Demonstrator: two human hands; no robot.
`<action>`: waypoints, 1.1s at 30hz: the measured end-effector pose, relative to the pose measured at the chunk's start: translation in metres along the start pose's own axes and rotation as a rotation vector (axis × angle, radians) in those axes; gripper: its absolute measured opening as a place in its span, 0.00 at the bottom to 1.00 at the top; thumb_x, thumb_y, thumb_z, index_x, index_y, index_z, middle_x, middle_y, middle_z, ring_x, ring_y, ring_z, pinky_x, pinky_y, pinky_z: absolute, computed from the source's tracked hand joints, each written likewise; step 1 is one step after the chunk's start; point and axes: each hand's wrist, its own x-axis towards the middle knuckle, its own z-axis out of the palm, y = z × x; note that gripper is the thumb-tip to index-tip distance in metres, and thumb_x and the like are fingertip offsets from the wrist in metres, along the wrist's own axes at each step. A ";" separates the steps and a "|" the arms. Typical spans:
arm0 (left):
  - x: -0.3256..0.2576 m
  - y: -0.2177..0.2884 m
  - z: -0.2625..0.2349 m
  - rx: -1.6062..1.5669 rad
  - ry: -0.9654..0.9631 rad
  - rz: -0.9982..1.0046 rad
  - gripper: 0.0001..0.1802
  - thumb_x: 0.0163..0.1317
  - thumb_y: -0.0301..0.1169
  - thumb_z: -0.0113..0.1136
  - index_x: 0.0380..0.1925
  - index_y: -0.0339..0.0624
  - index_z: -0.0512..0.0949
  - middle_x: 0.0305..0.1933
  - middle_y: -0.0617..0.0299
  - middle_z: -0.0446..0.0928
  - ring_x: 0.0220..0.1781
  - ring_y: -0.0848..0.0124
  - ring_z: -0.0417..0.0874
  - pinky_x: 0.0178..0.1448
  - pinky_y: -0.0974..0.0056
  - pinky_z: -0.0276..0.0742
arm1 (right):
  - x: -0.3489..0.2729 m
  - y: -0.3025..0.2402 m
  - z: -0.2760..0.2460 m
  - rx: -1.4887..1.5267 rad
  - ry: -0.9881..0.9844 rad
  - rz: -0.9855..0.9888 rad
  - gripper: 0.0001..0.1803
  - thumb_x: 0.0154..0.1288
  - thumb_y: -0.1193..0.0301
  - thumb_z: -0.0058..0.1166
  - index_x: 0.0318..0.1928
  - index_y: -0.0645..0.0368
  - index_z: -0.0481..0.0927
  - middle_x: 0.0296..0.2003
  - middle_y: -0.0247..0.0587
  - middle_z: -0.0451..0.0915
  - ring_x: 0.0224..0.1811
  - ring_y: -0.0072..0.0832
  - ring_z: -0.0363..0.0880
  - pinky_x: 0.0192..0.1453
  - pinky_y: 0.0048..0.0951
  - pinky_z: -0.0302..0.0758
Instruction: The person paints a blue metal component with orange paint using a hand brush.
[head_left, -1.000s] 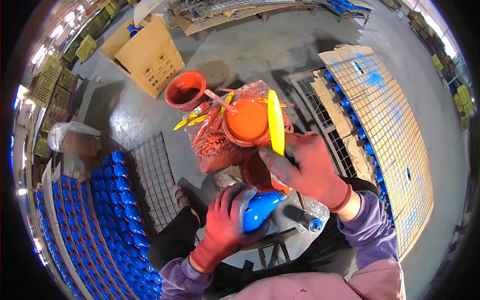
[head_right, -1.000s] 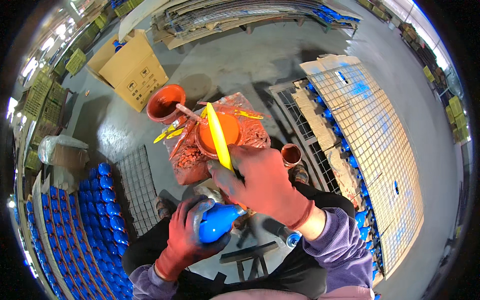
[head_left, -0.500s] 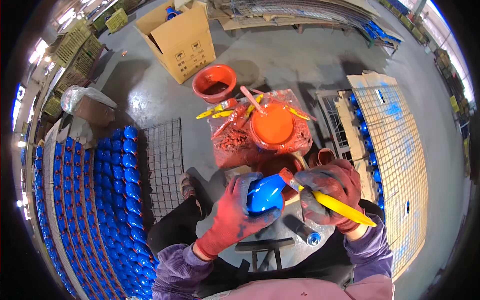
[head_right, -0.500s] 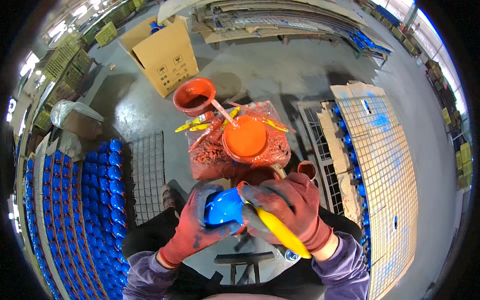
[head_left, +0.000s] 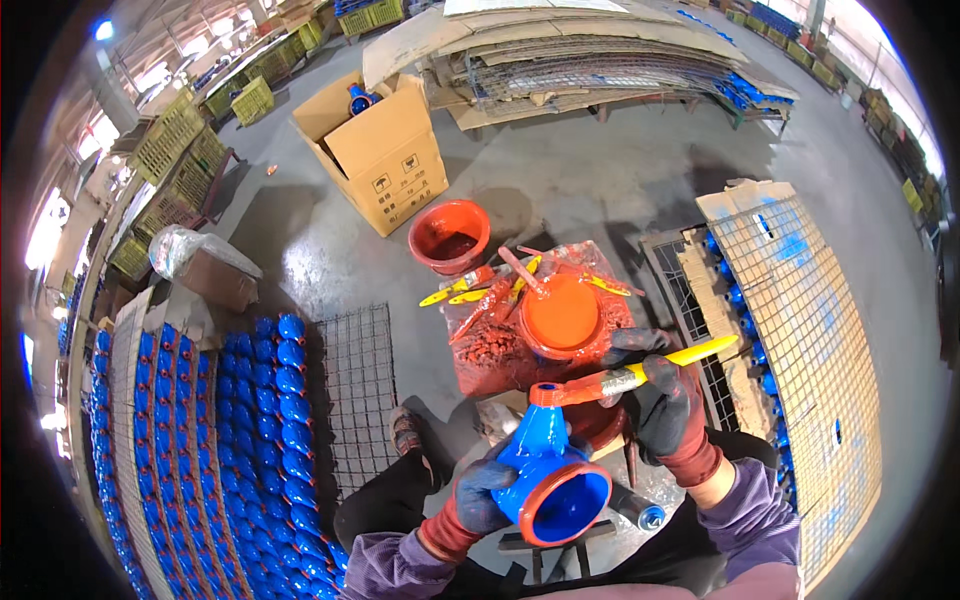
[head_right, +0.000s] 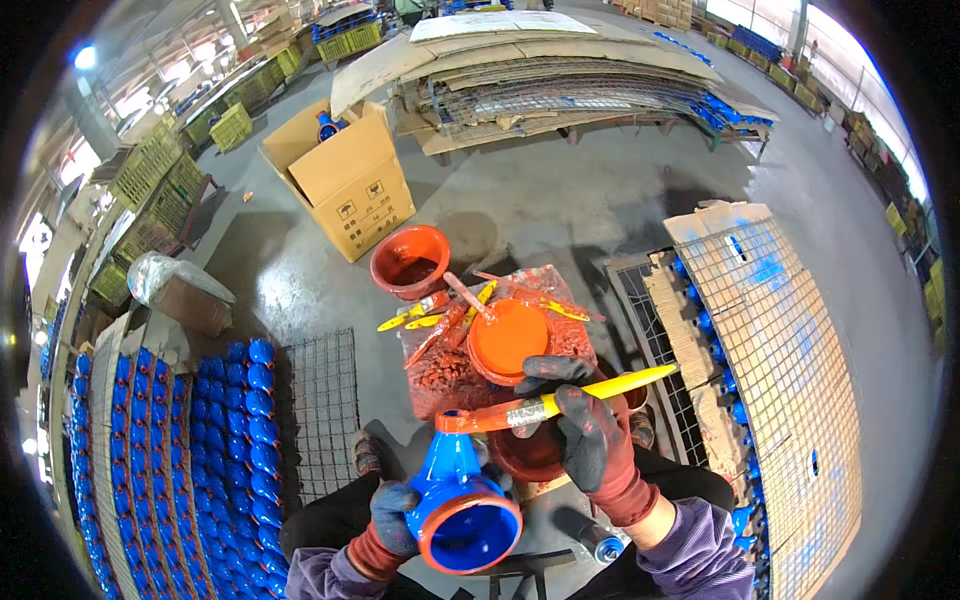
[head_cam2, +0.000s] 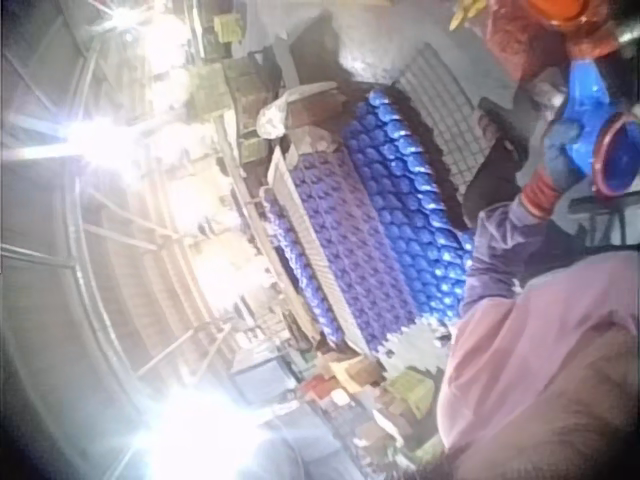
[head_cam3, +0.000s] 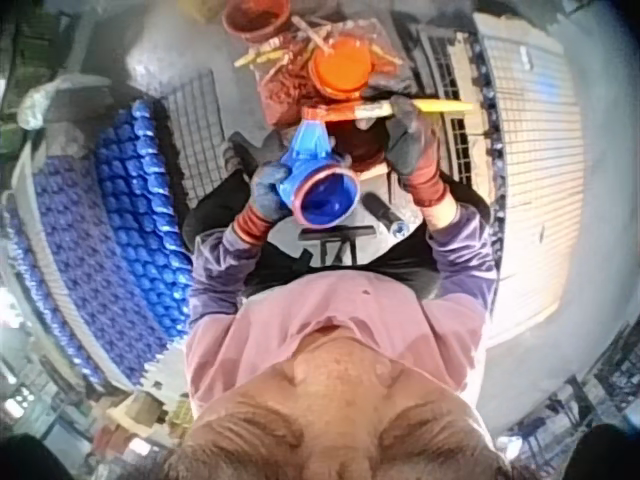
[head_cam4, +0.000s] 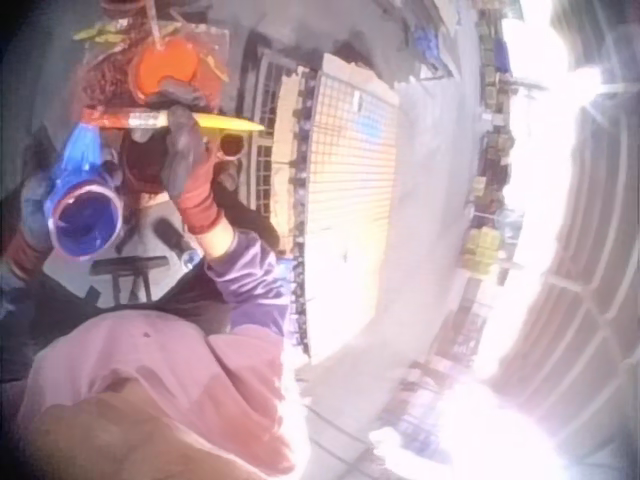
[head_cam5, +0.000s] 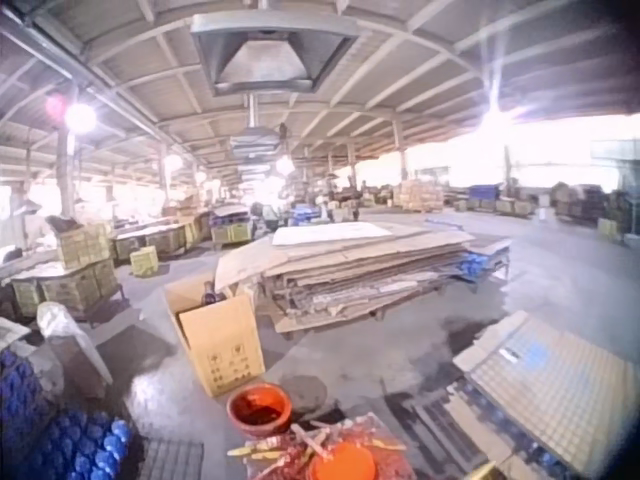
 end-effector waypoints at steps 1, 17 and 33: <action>-0.003 -0.003 -0.008 -0.025 0.001 -0.061 0.48 0.44 0.40 0.65 0.66 0.39 0.55 0.64 0.43 0.63 0.65 0.49 0.67 0.68 0.47 0.62 | -0.001 0.001 0.001 -0.037 -0.016 0.009 0.24 0.72 0.60 0.35 0.52 0.71 0.69 0.44 0.54 0.77 0.38 0.33 0.79 0.45 0.29 0.76; -0.002 -0.009 0.009 0.073 0.032 -0.296 0.42 0.35 0.45 0.65 0.52 0.35 0.68 0.50 0.38 0.69 0.53 0.44 0.73 0.58 0.42 0.69 | -0.007 -0.015 0.001 0.194 -0.081 -0.093 0.18 0.67 0.67 0.45 0.49 0.70 0.72 0.41 0.50 0.79 0.42 0.32 0.79 0.46 0.29 0.77; 0.009 0.002 -0.028 0.132 0.228 0.133 0.51 0.52 0.64 0.52 0.65 0.37 0.58 0.65 0.38 0.61 0.63 0.36 0.65 0.67 0.39 0.61 | -0.010 -0.024 -0.002 -0.080 -0.095 -0.292 0.13 0.67 0.69 0.48 0.45 0.66 0.70 0.37 0.51 0.77 0.33 0.31 0.79 0.37 0.30 0.78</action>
